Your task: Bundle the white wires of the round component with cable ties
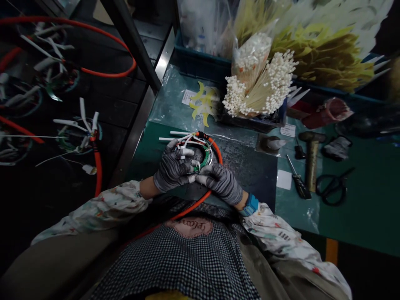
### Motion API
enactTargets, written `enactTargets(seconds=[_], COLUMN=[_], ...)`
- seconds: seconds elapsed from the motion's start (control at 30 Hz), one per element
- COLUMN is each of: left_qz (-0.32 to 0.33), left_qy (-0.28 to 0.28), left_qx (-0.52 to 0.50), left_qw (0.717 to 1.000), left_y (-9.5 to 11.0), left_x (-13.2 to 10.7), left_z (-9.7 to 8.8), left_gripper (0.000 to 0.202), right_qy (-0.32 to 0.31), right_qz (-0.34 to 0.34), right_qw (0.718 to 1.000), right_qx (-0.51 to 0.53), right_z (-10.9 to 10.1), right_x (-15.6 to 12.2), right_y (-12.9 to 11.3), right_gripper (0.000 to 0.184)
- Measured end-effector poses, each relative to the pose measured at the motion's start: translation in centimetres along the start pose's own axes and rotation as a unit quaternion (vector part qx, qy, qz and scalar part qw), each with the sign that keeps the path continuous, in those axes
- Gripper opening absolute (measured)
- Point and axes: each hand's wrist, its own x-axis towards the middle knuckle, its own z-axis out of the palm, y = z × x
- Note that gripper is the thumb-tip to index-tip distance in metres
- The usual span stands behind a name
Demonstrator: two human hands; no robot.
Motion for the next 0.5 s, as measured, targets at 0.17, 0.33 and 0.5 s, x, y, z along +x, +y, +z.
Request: enactTargets(seconds=[0.17,0.33,0.5], left_qz=[-0.017,0.023,-0.095], left_qy=[0.019,0.034,0.121], left_qx=[0.009,0.056,0.074], left_qw=[1.0,0.998,0.985], left_y=[0.0,0.1,2.0], left_x=[-0.2,-0.2,-3.4], left_z=[0.4,0.2,-1.1], left_gripper=[0.02,0.019,0.047], right_qy=[-0.052,0.157,0.382], right_qz=[-0.098,-0.15,-0.05], right_qw=[0.994,0.976,0.921], right_qx=[-0.003,-0.033,-0.061], right_z=[0.5,2.6,-1.8], right_x=[1.5,5.7,3.6], right_y=[-1.5,-2.2,-0.1], right_gripper=[0.018,0.017,0.008])
